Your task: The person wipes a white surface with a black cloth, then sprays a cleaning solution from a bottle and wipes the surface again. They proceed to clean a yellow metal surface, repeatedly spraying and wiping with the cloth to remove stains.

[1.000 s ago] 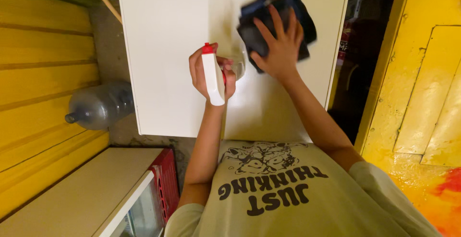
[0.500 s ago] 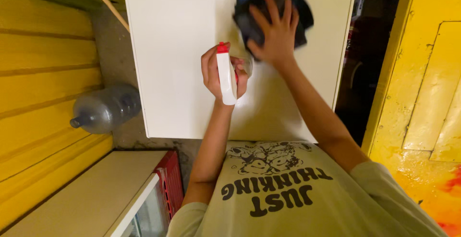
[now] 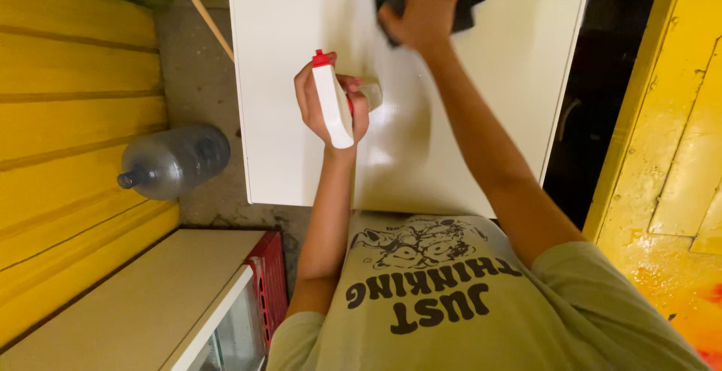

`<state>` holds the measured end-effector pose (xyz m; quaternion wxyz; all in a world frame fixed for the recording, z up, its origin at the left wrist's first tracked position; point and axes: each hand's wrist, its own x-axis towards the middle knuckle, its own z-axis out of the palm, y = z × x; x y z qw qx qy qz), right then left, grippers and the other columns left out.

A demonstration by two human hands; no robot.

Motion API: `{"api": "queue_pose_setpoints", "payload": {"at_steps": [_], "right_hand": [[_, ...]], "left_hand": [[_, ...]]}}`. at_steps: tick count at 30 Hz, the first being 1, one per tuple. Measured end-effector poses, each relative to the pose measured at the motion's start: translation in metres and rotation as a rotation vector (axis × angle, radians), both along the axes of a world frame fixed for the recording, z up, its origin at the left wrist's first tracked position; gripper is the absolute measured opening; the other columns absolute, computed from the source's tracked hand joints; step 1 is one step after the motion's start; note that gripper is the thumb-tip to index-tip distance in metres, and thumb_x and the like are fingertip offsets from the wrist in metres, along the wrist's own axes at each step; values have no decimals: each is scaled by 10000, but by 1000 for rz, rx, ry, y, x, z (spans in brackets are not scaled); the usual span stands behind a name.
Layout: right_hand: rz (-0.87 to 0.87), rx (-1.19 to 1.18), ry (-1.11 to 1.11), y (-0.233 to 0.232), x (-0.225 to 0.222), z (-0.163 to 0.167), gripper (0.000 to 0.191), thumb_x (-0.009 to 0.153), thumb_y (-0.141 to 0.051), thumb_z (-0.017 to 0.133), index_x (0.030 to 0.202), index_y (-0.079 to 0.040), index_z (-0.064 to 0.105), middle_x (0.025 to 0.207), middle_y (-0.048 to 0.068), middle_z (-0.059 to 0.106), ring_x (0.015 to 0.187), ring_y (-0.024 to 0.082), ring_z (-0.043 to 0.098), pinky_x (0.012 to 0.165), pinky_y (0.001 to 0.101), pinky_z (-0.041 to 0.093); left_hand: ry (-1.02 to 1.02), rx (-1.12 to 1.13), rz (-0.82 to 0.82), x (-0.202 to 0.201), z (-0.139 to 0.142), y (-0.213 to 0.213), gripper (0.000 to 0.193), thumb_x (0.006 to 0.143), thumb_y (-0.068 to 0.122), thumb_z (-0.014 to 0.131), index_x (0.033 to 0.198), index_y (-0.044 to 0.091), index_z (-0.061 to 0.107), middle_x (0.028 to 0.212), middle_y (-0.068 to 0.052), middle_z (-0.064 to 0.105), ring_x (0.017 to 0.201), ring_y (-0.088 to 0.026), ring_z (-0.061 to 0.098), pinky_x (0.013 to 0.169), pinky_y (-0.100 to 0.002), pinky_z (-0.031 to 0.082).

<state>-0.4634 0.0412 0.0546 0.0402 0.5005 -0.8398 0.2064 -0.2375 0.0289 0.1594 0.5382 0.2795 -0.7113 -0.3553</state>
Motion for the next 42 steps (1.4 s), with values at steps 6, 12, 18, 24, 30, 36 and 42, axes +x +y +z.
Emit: {"api": "queue_pose_setpoints", "payload": {"at_steps": [6, 12, 18, 24, 30, 36, 42], "right_hand": [[-148, 81, -112, 131, 99, 19, 790, 808, -429, 790, 1553, -296, 562, 1686, 146, 296, 1483, 536, 203, 1095, 728, 212], [-478, -16, 79, 64, -20, 7, 763, 853, -358, 745, 1569, -190, 545, 1638, 221, 299, 1409, 578, 216, 1054, 733, 222], [-37, 7, 75, -32, 52, 5, 765, 865, -400, 771, 1567, -201, 545, 1576, 229, 373, 1387, 580, 252, 1090, 714, 229], [-150, 69, -57, 84, 104, 20, 755, 815, -430, 804, 1529, -269, 619, 1671, 129, 342, 1450, 509, 260, 1120, 688, 231], [-349, -50, 103, -35, 35, 2, 824, 789, -382, 737, 1565, -181, 544, 1593, 278, 324, 1363, 590, 229, 1045, 731, 209], [109, -8, 19, -85, 149, 15, 746, 855, -451, 790, 1542, -251, 578, 1605, 202, 384, 1403, 556, 253, 1116, 695, 232], [-181, 20, -57, -28, 161, 20, 706, 840, -390, 785, 1515, -252, 633, 1619, 155, 364, 1400, 520, 276, 1096, 666, 220]], "left_hand": [[37, 23, 36, 23, 1, -27, 503, 800, -134, 511, 1297, -77, 559, 1271, -179, 563, 698, -169, 686, 678, -276, 604], [59, 37, -2, 37, -1, -33, 447, 851, -114, 556, 1294, -58, 566, 1293, -180, 551, 755, -181, 697, 728, -295, 626], [4, -5, -8, 37, -2, -32, 431, 848, -84, 624, 1276, -43, 590, 1272, -148, 564, 799, -216, 694, 729, -275, 623], [-36, -3, 13, 73, 0, -59, 426, 856, -78, 600, 1280, -42, 597, 1236, -119, 599, 818, -226, 706, 755, -298, 607], [71, 48, 41, 113, -8, -98, 450, 857, -73, 566, 1307, -60, 576, 1284, -153, 582, 801, -179, 717, 735, -276, 623], [-5, 58, 12, 120, -8, -98, 431, 853, -68, 612, 1282, -57, 584, 1282, -159, 585, 819, -169, 724, 767, -275, 602], [-7, 46, -39, 125, -5, -97, 411, 863, -57, 622, 1273, -40, 597, 1233, -149, 606, 823, -181, 714, 746, -273, 595]]}}
